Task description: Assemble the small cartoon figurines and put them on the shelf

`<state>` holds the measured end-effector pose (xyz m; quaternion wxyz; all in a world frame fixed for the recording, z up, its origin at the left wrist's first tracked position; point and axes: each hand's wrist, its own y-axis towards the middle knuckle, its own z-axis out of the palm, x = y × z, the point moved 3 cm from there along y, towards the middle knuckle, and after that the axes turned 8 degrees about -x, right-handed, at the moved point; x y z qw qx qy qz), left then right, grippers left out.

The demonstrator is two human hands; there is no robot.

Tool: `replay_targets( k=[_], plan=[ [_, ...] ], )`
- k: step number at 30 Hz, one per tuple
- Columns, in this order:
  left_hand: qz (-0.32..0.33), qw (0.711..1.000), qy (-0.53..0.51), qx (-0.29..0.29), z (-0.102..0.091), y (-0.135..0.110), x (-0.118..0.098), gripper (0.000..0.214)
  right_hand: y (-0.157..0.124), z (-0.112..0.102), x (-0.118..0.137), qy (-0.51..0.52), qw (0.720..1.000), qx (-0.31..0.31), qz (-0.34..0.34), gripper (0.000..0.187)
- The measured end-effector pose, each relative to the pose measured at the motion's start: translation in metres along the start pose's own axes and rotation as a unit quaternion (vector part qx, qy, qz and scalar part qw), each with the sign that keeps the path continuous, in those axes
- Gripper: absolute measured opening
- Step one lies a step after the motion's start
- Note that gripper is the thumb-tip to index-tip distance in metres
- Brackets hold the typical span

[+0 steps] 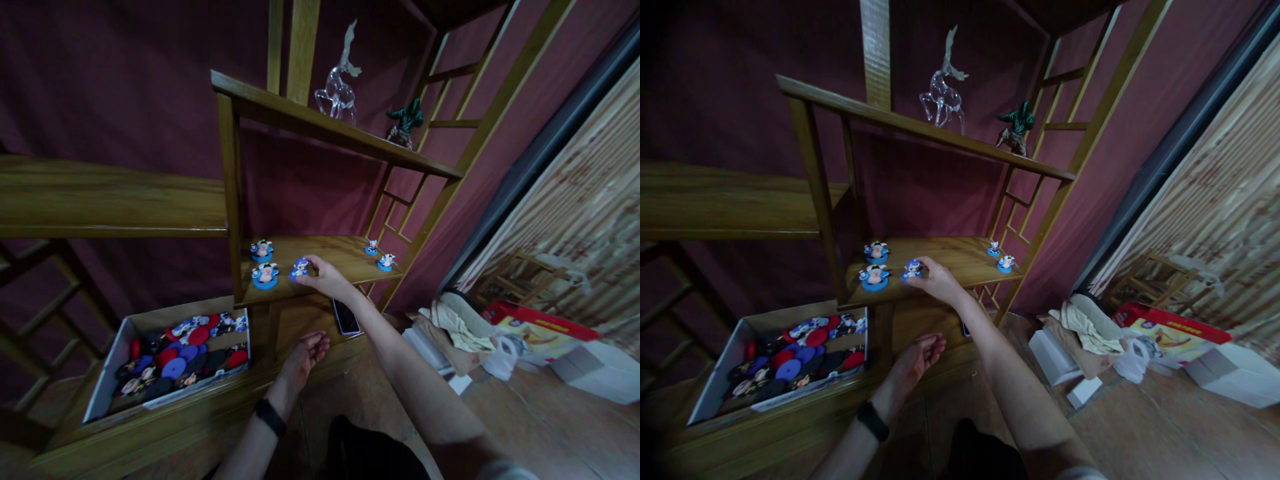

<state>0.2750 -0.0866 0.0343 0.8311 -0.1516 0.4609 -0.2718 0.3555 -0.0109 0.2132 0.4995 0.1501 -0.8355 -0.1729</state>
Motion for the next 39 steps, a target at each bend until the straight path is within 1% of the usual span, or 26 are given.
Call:
replay_targets(
  k=[2,6,12,15,20,23,26,32,34,36,37,39],
  plan=[
    [0.003,1.000,0.001,0.007,-0.001,0.001,0.001,0.019,-0.003,-0.002,0.004,-0.019,1.000,0.006,-0.005,0.051],
    [0.008,1.000,0.005,0.005,-0.002,0.003,0.002,0.021,-0.005,-0.001,0.006,-0.040,0.999,-0.002,-0.007,0.052],
    [0.000,1.000,0.002,-0.001,-0.003,0.004,0.003,0.019,-0.005,0.005,-0.004,-0.011,1.000,-0.007,0.001,0.065],
    [-0.003,1.000,0.002,-0.009,-0.003,0.003,0.002,0.018,-0.006,0.006,-0.005,-0.018,1.000,-0.007,-0.001,0.065],
    [-0.011,1.000,0.003,-0.017,-0.004,0.000,0.000,0.018,-0.009,0.002,0.002,-0.047,0.998,-0.022,-0.018,0.063],
    [-0.006,1.000,0.004,-0.018,-0.004,-0.001,-0.001,0.018,-0.010,0.001,0.004,-0.060,0.998,-0.016,-0.023,0.062],
    [0.001,1.000,0.000,-0.017,-0.005,0.000,-0.001,0.018,-0.011,0.001,0.004,-0.057,0.998,-0.013,-0.030,0.062],
    [-0.007,1.000,-0.004,-0.020,-0.007,0.001,-0.002,0.018,-0.010,0.002,-0.001,-0.057,0.998,-0.016,-0.027,0.065],
    [-0.006,1.000,-0.004,-0.019,-0.008,0.000,-0.004,0.019,-0.011,0.001,0.001,-0.056,0.998,-0.017,-0.038,0.067],
    [-0.004,1.000,-0.003,-0.017,-0.009,-0.001,-0.005,0.019,-0.017,-0.002,0.008,-0.051,0.996,-0.033,-0.061,0.067],
    [-0.003,1.000,-0.003,-0.016,-0.010,-0.001,-0.005,0.019,-0.023,-0.005,0.014,-0.046,0.995,-0.053,-0.074,0.065],
    [0.001,1.000,-0.006,-0.014,-0.013,-0.001,-0.006,0.019,-0.045,-0.012,0.023,-0.036,0.987,-0.126,-0.092,0.056]
  ],
)
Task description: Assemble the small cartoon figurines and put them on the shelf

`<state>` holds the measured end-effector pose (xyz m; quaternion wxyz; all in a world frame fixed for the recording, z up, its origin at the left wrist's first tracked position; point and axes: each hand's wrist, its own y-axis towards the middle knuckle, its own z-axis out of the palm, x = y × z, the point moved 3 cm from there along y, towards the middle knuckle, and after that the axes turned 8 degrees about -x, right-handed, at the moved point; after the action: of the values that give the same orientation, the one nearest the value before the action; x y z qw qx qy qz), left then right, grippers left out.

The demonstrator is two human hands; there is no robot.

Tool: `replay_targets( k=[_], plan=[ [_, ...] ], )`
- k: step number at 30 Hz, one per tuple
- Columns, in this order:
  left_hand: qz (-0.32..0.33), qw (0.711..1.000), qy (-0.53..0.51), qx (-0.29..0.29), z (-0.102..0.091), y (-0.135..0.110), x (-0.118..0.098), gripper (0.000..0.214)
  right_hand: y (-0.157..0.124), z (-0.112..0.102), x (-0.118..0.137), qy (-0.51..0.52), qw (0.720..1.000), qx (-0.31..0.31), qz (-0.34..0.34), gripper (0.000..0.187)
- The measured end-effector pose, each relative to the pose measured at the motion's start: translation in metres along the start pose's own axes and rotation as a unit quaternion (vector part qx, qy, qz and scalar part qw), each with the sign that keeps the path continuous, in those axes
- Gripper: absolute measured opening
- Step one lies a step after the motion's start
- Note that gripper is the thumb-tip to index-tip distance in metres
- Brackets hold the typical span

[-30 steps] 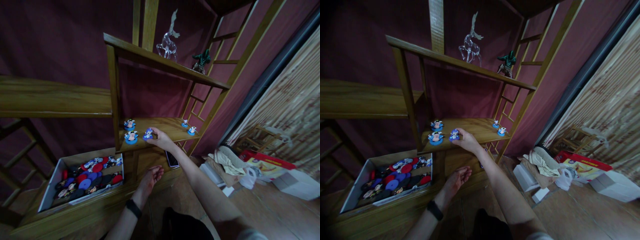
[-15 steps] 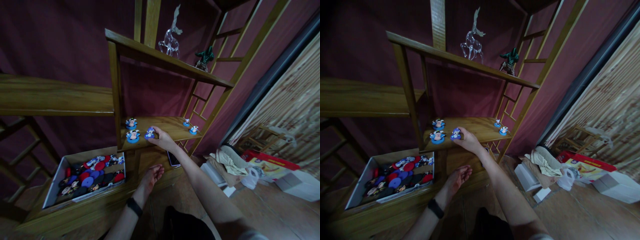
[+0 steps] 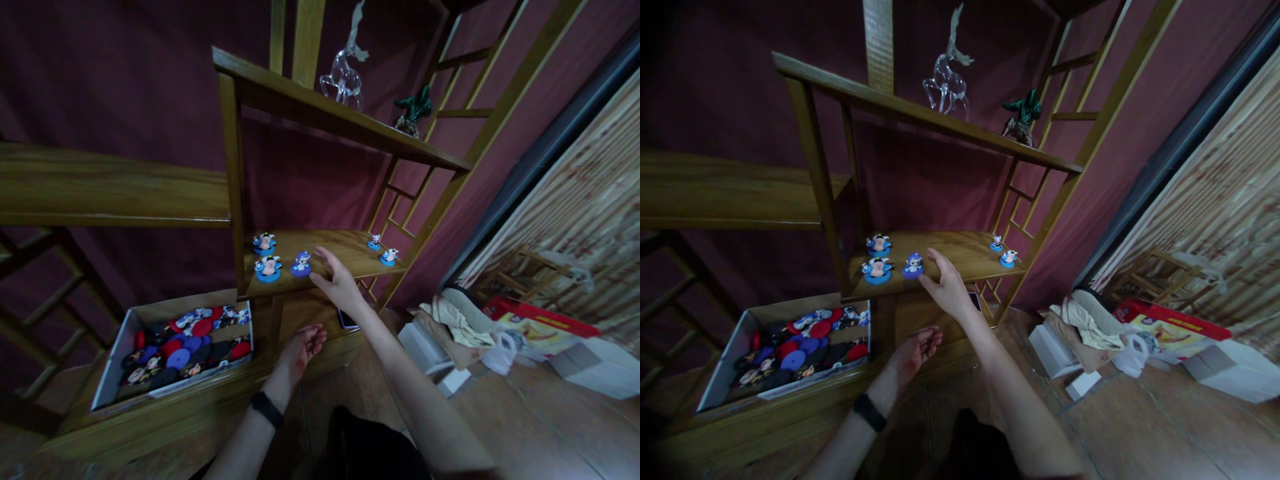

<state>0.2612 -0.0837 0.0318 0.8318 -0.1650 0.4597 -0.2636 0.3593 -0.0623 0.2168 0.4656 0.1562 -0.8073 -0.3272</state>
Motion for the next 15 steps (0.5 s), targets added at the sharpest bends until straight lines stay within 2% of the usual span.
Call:
replay_targets(
  k=[3,5,7,10,12,15],
  plan=[
    [0.004,1.000,-0.008,0.009,-0.003,0.001,0.000,0.019,-0.050,-0.019,0.007,-0.017,0.991,-0.128,0.014,0.038],
    [0.008,1.000,0.000,0.013,-0.004,0.001,0.001,0.018,-0.097,-0.025,-0.002,-0.036,0.986,-0.156,0.053,0.031],
    [0.039,0.999,0.033,0.010,-0.003,-0.001,0.002,0.017,-0.145,-0.025,-0.021,-0.057,0.983,-0.133,0.111,0.029],
    [0.170,0.977,0.130,-0.008,0.001,-0.009,-0.003,0.016,-0.202,-0.024,-0.053,-0.084,0.972,-0.088,0.203,0.027],
    [0.264,0.942,0.207,0.001,0.006,-0.019,-0.006,0.015,-0.221,-0.023,-0.067,-0.090,0.968,-0.046,0.230,0.025],
    [0.334,0.895,0.294,0.033,0.012,-0.042,-0.011,0.015,-0.226,-0.021,-0.077,-0.082,0.967,-0.026,0.242,0.022]
  ],
)
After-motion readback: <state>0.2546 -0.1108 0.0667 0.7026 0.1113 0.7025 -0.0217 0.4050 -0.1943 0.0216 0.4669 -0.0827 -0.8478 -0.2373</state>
